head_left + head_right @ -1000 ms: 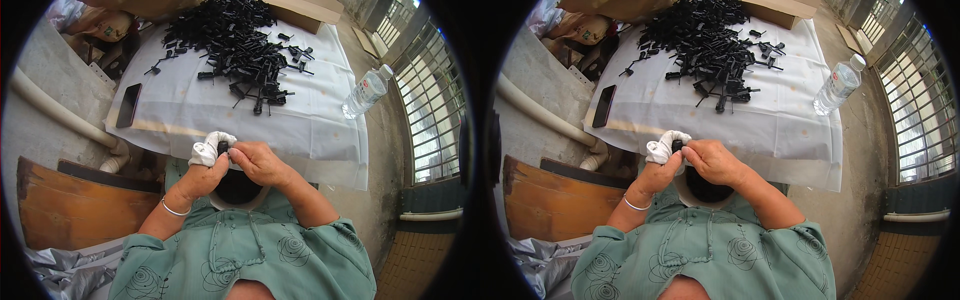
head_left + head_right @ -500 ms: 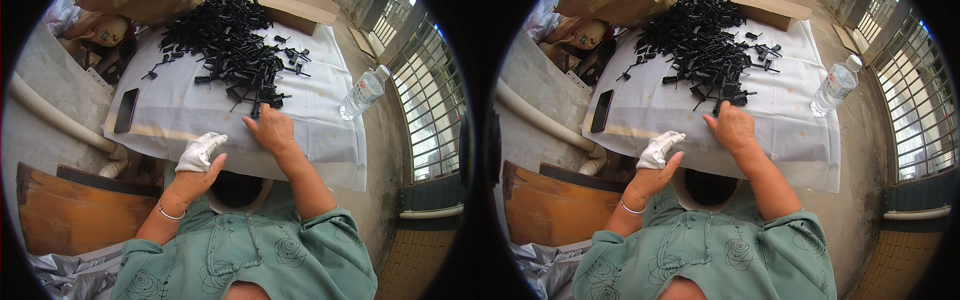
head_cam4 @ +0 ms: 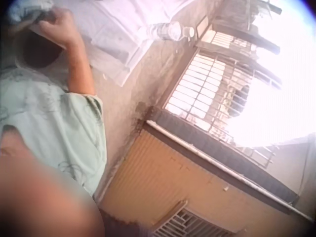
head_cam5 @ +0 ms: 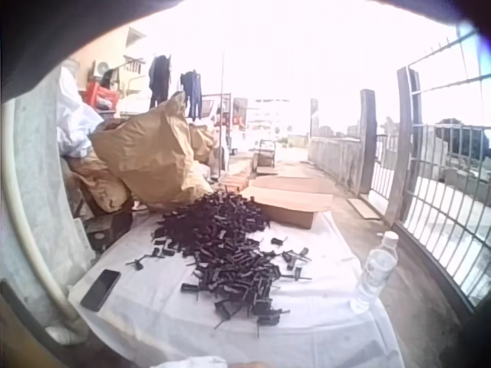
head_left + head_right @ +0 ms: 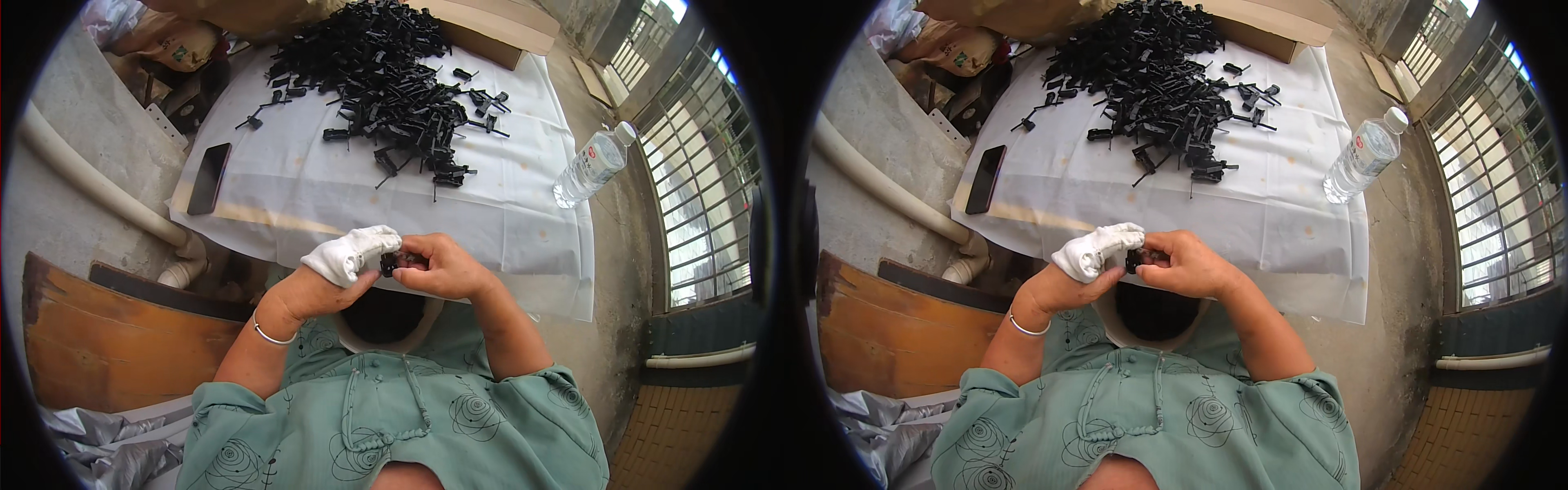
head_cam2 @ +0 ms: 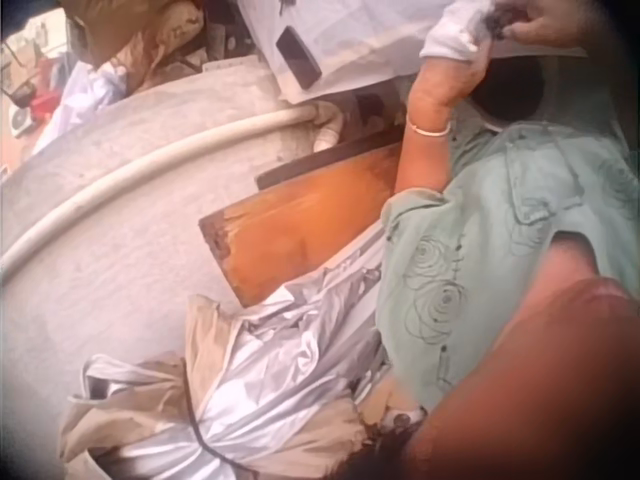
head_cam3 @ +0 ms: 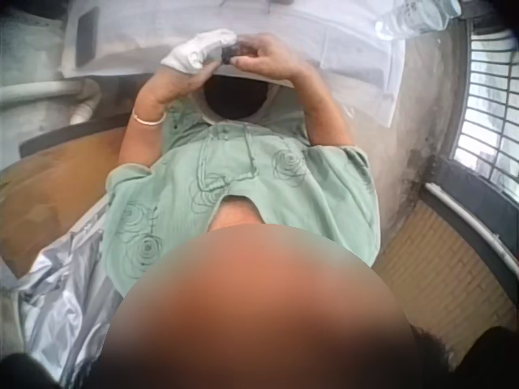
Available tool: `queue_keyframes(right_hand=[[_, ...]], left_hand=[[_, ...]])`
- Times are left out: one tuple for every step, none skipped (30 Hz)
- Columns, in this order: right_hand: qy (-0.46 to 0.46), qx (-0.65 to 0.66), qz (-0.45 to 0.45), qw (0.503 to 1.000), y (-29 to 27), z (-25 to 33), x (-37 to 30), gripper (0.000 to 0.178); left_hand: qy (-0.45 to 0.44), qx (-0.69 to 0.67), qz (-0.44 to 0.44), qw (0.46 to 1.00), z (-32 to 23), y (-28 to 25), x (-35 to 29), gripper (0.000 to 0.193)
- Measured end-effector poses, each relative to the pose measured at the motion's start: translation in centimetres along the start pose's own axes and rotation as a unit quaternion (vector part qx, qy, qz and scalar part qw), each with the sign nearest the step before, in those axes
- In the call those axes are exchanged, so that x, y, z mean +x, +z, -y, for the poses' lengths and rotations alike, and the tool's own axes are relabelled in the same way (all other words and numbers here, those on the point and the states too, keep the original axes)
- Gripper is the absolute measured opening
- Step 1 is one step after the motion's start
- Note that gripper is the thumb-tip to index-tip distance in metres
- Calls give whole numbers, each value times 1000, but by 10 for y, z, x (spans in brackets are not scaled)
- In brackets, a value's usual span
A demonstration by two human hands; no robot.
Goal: The person is wiping and inspecting small black plastic components with a white cloth at a workstation.
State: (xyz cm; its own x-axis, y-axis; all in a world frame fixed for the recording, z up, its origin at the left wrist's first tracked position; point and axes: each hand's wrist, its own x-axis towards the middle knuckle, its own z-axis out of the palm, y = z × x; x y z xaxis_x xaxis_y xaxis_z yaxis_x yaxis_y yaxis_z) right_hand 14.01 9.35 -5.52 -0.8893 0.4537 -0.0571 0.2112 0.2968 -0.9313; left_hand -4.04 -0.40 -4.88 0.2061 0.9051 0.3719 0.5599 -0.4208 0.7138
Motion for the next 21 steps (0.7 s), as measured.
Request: queue_keyframes(right_hand=[[9,71,11,997,3,-6,2,16],[21,87,45,995,6,-17,4,22],[20,86,45,995,13,-22,5,22],[-13,138,-5,990,24,-23,7,20],[-46,189,-54,979,29,-22,8,18],[-47,189,-55,979,28,-19,7,18],[-36,104,-66,992,24,-13,5,18],[-25,18,-76,997,20,-8,4,17],[-25,18,-75,997,15,-4,3,17],[-53,-81,-155,983,6,2,5,17],[-80,-179,-232,953,-5,4,8,16],[-75,-210,-316,922,-25,-1,22,20],[-69,-238,-396,884,-49,-11,42,24],[-17,-284,-412,866,-72,-18,60,31],[37,-330,-428,840,-93,-24,75,37],[38,-331,-434,837,-107,-30,89,37],[57,-321,-388,862,-114,-34,103,42],[77,-310,-341,884,-119,-40,110,48],[91,-337,-325,879,-107,-39,118,51],[107,-342,-287,888,-95,-28,120,51],[124,-347,-248,896,-84,-18,117,51]], left_hand=[[1,3,-2,1000,1,2,-2,39],[-42,12,15,999,3,4,-5,40],[-85,21,32,996,5,7,-7,41],[-35,40,-22,998,8,14,-8,33],[-35,41,-23,998,8,17,-10,33],[-102,-17,-53,993,6,18,-12,27],[-170,-74,-84,979,4,18,-13,22],[-171,-73,-85,979,3,16,-13,22],[-160,-31,-122,979,2,13,-13,20],[-147,13,-159,976,1,10,-12,18],[-144,15,-160,976,3,7,-12,18],[-120,37,-171,977,6,3,-14,18],[-98,60,-181,977,7,2,-16,17],[-94,60,-181,977,4,1,-16,17],[-132,5,-157,979,0,1,-16,16],[-169,-47,-132,976,-4,1,-15,16],[-166,-48,-130,976,-4,2,-17,16],[-197,-122,-123,965,-3,4,-19,13],[-234,-191,-123,945,-2,5,-21,11],[-248,-256,-144,923,-4,5,-22,13],[-251,-256,-150,921,0,7,-23,13]])
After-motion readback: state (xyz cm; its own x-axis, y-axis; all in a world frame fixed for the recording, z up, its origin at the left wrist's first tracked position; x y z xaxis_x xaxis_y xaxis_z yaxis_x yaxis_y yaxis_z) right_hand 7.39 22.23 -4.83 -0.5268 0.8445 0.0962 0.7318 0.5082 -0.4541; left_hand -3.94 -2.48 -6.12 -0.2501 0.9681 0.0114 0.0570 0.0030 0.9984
